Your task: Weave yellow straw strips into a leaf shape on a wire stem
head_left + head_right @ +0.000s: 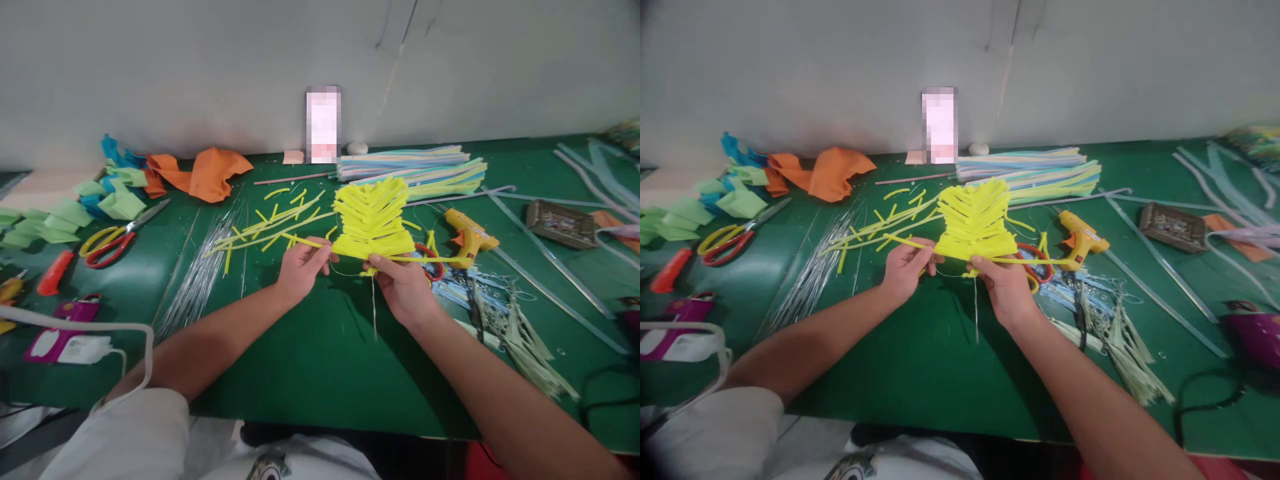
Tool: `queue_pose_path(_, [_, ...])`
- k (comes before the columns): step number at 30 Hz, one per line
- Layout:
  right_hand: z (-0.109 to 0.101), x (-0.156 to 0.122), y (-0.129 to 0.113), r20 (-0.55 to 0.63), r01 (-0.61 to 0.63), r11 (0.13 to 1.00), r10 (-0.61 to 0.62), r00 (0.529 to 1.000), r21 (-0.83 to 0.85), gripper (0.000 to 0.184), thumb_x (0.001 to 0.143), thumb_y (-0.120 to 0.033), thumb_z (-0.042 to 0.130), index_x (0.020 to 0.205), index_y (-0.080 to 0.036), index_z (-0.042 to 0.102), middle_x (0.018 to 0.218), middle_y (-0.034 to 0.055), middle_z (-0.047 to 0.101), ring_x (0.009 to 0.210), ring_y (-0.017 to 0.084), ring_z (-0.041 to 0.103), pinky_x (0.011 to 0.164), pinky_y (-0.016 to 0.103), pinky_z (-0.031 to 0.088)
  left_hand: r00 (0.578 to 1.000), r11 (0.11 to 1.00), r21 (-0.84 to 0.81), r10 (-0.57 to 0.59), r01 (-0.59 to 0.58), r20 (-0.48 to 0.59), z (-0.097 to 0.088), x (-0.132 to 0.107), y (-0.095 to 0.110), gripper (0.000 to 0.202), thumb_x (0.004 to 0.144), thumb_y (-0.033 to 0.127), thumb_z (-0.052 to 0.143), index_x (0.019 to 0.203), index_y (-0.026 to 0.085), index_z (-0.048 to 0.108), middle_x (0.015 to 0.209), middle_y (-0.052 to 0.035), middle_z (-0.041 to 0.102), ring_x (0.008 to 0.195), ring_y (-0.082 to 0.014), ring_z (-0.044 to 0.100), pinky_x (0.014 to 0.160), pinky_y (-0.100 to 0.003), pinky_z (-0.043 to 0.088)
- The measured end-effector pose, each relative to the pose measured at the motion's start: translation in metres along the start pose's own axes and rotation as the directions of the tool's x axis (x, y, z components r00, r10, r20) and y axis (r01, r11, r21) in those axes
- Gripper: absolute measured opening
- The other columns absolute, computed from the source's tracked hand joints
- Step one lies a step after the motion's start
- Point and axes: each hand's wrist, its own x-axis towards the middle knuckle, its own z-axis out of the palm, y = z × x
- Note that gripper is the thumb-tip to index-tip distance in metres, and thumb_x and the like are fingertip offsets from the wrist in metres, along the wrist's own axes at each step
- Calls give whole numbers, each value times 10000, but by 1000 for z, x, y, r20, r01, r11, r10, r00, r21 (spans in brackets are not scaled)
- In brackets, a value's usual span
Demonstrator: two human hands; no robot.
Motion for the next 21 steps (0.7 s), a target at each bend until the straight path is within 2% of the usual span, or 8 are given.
queue_pose_path(7, [0, 0, 0, 2, 17, 1000, -17, 1000, -9, 227, 650, -239, 830, 851, -199, 732, 837, 17, 732, 730, 151, 632, 721, 299, 537, 978, 948, -244, -208, 205, 13, 8, 0, -1, 337, 826, 480, 672, 851, 154, 588, 636, -4, 682, 453, -90, 585, 455, -216, 455])
queue_pose_path(14, [3, 0, -2, 4, 91, 996, -91, 996, 8, 381, 651, -202, 820, 1012, -233, 702, 803, -3, 717, 728, 150, 621, 698, 296, 520, 951, 891, -349, -310, 290, -4, 18, 2, 3, 318, 797, 447, 704, 805, 159, 568, 588, 28, 633, 434, -65, 539, 439, -195, 401])
queue_pose_path(17, [2, 0, -1, 2, 123, 992, -123, 992, -10, 376, 663, -209, 804, 1020, -236, 691, 810, -2, 706, 709, 148, 609, 677, 298, 512, 952, 885, -369, -305, 285, 4, 20, 2, 3, 313, 801, 441, 698, 781, 157, 569, 606, 14, 648, 441, -68, 542, 439, -199, 393])
queue_pose_path(21, [0, 2, -1, -18, 174, 982, -176, 984, -73, 332, 679, -241, 786, 997, -233, 691, 842, 15, 700, 725, 170, 618, 710, 337, 524, 973, 920, -325, -231, 220, 5, 20, 1, 1, 395, 837, 547, 616, 862, 152, 608, 666, -21, 684, 461, -97, 566, 452, -232, 419])
